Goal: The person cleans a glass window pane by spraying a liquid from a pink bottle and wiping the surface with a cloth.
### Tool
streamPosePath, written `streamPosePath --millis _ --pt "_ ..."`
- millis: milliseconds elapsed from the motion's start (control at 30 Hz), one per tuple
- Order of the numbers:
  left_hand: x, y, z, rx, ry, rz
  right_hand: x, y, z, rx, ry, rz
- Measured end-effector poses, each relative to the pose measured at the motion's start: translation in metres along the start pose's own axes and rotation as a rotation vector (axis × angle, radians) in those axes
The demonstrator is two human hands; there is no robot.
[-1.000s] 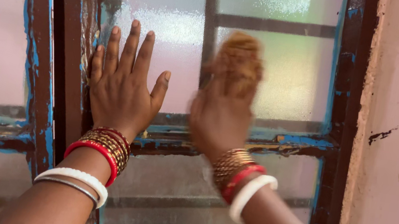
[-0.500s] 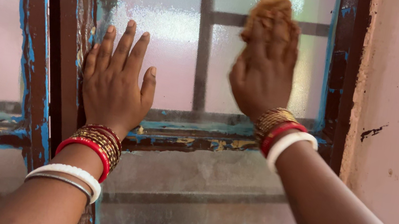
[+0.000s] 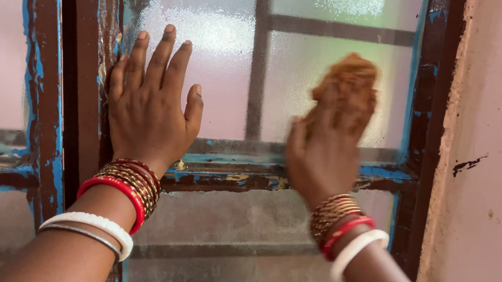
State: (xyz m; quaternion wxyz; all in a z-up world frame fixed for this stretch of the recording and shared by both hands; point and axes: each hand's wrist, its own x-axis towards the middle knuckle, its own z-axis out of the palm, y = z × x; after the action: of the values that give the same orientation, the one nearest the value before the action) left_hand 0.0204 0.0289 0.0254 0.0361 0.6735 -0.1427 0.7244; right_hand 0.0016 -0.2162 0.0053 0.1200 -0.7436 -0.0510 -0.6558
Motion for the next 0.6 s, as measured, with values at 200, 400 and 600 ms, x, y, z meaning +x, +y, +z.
streamPosePath --millis 200,400,600 --pt "0.001 -0.001 -0.006 -0.048 0.007 -0.01 -0.017 -0.102 0.006 0.008 -0.128 -0.242" --pt "-0.001 -0.002 -0.009 -0.057 -0.007 -0.004 -0.013 -0.06 0.001 0.019 -0.1 -0.285" --pt "-0.002 -0.003 -0.007 -0.022 -0.034 0.011 -0.008 0.047 -0.018 -0.081 -0.064 -0.1"
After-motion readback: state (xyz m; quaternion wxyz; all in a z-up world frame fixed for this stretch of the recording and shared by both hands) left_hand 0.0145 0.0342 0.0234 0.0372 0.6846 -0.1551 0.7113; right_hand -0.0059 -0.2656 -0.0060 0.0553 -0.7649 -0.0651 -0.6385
